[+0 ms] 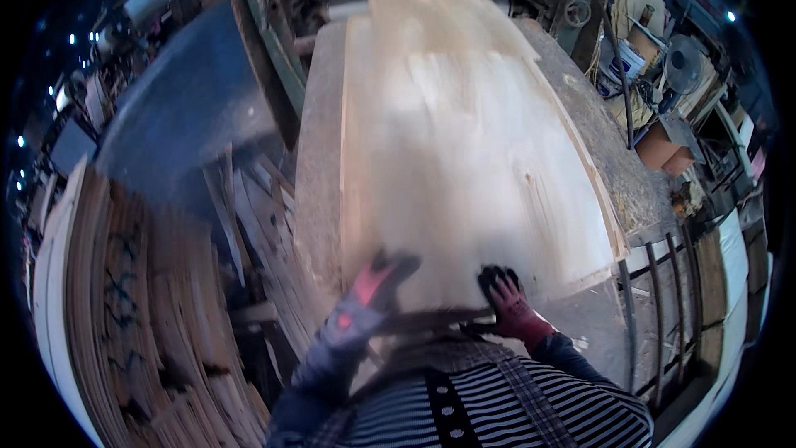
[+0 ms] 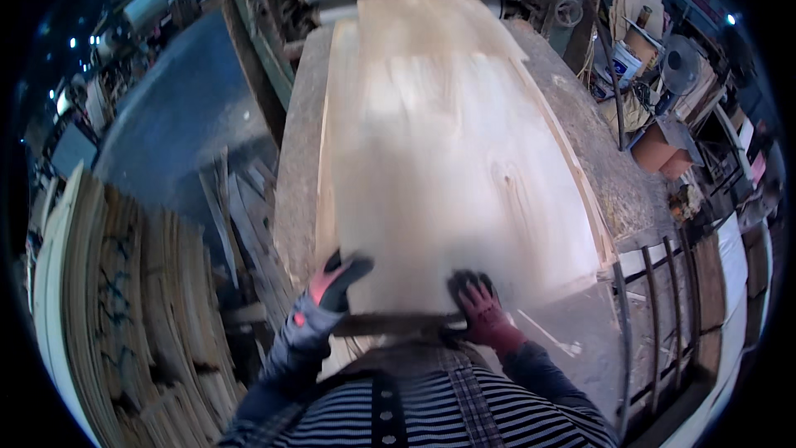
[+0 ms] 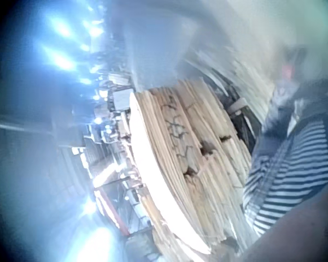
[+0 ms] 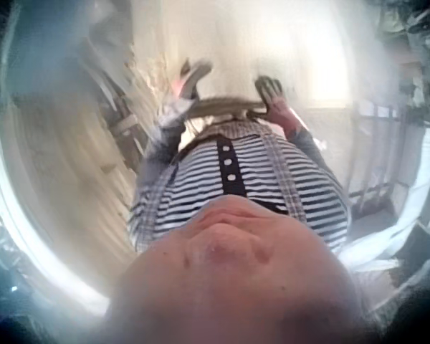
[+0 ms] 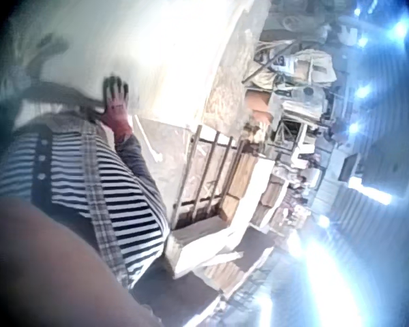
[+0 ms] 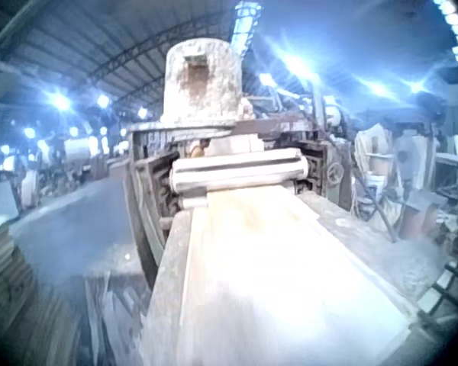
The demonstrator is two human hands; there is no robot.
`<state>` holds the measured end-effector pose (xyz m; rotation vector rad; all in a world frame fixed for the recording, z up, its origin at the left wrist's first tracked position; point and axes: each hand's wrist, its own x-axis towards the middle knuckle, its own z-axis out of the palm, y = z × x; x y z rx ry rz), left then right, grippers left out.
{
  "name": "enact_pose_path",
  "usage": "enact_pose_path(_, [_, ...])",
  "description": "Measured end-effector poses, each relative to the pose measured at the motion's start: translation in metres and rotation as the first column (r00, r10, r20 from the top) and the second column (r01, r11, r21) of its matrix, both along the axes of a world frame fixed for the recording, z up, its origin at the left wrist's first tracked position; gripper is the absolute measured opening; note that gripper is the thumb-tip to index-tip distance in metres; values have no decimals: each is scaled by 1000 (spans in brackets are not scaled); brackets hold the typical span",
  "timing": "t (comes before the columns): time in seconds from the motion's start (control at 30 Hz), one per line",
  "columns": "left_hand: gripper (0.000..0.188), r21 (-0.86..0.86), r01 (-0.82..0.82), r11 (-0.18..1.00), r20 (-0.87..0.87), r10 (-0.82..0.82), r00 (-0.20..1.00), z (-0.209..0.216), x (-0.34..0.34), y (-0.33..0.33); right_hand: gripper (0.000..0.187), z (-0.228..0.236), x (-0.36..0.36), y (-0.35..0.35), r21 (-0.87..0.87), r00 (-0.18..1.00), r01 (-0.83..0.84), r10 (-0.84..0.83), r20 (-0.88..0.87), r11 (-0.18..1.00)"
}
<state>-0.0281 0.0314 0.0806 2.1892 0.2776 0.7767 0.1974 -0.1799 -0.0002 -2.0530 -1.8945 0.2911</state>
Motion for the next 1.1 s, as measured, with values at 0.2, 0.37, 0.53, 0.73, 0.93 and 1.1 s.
enact_pose_path(0.2, [31,-616,180,767,151,-110,982,71,6,-58,65,25,9,-55,239,874,482,-443,-201,843])
enact_pose_path(0.37, [37,-687,148,712,102,-107,989,3,-60,-67,60,33,-22,-95,300,954,285,-300,4,911])
enact_pose_path(0.53, [51,-843,-232,486,-115,258,959,-115,-74,-37,63,44,-26,-17,131,985,155,-164,61,979])
enact_pose_path(0.73, [69,-371,-628,684,-324,539,778,-185,-57,-25,56,27,44,104,187,969,221,-237,67,957])
enact_pose_path(0.93, [51,-597,-681,424,-489,481,727,-160,-59,-17,53,10,83,202,241,963,241,-263,64,940])
enact_pose_path(1.1, [45,-644,-609,462,-334,547,768,-196,-70,-20,59,2,118,285,282,916,275,-339,212,919])
